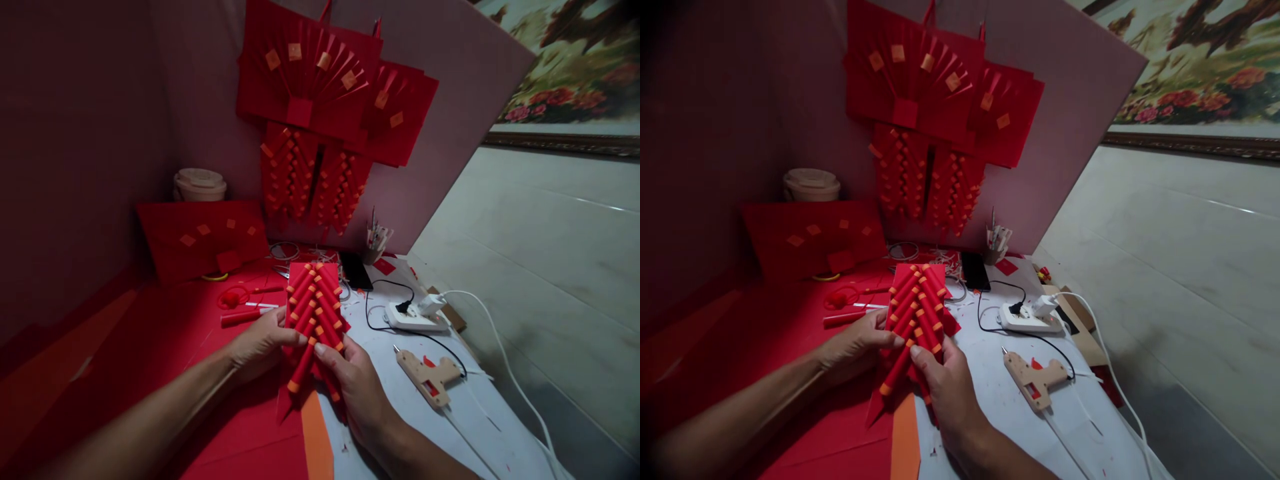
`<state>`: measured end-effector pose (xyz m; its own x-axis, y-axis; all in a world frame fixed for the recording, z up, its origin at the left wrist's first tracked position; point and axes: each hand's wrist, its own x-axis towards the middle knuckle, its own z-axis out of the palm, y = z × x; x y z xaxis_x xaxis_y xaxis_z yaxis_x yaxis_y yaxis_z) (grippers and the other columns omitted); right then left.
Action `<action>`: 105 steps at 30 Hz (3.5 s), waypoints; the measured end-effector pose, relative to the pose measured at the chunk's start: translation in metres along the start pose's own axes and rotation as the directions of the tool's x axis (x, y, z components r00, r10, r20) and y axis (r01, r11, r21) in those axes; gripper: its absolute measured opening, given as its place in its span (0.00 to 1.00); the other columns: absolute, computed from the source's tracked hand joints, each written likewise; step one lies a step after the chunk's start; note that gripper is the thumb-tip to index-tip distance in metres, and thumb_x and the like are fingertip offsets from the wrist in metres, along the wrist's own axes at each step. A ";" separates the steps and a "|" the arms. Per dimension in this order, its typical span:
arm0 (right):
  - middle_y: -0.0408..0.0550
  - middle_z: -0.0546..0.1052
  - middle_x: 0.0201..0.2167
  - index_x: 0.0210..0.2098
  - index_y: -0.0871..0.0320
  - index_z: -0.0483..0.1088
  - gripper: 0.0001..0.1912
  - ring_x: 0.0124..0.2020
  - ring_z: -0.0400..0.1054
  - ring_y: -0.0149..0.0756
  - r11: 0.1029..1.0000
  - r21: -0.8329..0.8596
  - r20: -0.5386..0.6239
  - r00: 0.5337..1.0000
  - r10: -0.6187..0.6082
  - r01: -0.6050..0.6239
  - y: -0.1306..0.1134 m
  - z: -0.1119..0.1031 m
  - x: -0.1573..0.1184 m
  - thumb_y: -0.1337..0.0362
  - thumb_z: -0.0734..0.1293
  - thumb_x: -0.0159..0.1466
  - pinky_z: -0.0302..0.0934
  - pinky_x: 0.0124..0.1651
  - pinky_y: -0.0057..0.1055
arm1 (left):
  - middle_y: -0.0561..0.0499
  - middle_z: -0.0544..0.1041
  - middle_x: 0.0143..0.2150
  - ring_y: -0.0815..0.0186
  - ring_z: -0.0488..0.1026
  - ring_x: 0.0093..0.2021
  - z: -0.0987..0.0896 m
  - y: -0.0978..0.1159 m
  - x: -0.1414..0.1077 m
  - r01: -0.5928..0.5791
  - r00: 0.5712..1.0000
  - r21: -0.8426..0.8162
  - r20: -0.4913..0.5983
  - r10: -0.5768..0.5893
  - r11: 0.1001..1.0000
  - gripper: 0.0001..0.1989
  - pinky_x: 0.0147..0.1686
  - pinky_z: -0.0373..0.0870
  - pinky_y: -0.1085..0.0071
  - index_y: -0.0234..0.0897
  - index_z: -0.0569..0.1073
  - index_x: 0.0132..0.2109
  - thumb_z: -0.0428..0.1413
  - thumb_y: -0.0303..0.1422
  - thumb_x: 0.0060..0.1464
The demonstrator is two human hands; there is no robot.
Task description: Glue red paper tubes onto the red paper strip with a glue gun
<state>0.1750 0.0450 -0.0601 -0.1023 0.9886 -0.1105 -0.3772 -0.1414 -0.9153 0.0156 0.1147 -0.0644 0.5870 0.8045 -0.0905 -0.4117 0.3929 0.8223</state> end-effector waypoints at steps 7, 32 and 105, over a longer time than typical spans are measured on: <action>0.52 0.81 0.45 0.55 0.58 0.73 0.26 0.43 0.75 0.43 0.991 -0.125 -0.050 0.997 -0.051 0.044 -0.006 0.002 -0.003 0.54 0.75 0.61 0.69 0.51 0.40 | 0.41 0.85 0.43 0.54 0.82 0.41 0.013 0.004 -0.005 -0.060 0.997 0.075 -0.044 0.064 0.995 0.19 0.44 0.77 0.64 0.32 0.80 0.45 0.71 0.27 0.44; 0.52 0.80 0.47 0.55 0.57 0.73 0.24 0.46 0.74 0.43 0.986 -0.135 -0.068 0.992 -0.105 0.095 -0.002 -0.005 -0.002 0.53 0.73 0.63 0.67 0.53 0.40 | 0.41 0.83 0.46 0.55 0.81 0.44 0.018 0.011 -0.010 -0.096 0.995 0.030 0.017 0.096 0.995 0.18 0.45 0.75 0.63 0.36 0.77 0.54 0.59 0.33 0.55; 0.51 0.79 0.51 0.55 0.54 0.71 0.22 0.50 0.75 0.44 0.992 0.054 0.036 0.993 -0.112 0.110 -0.011 -0.001 -0.002 0.53 0.73 0.65 0.69 0.55 0.41 | 0.47 0.83 0.31 0.60 0.81 0.29 0.029 0.010 -0.011 -0.119 0.983 -0.040 -0.149 0.112 0.992 0.10 0.32 0.80 0.67 0.34 0.80 0.39 0.68 0.27 0.48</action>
<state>0.1799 0.0449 -0.0500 -0.0923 0.9957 0.0067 -0.4353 -0.0343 -0.8996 0.0259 0.0968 -0.0391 0.4271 0.9006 -0.0805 -0.5059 0.3119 0.8042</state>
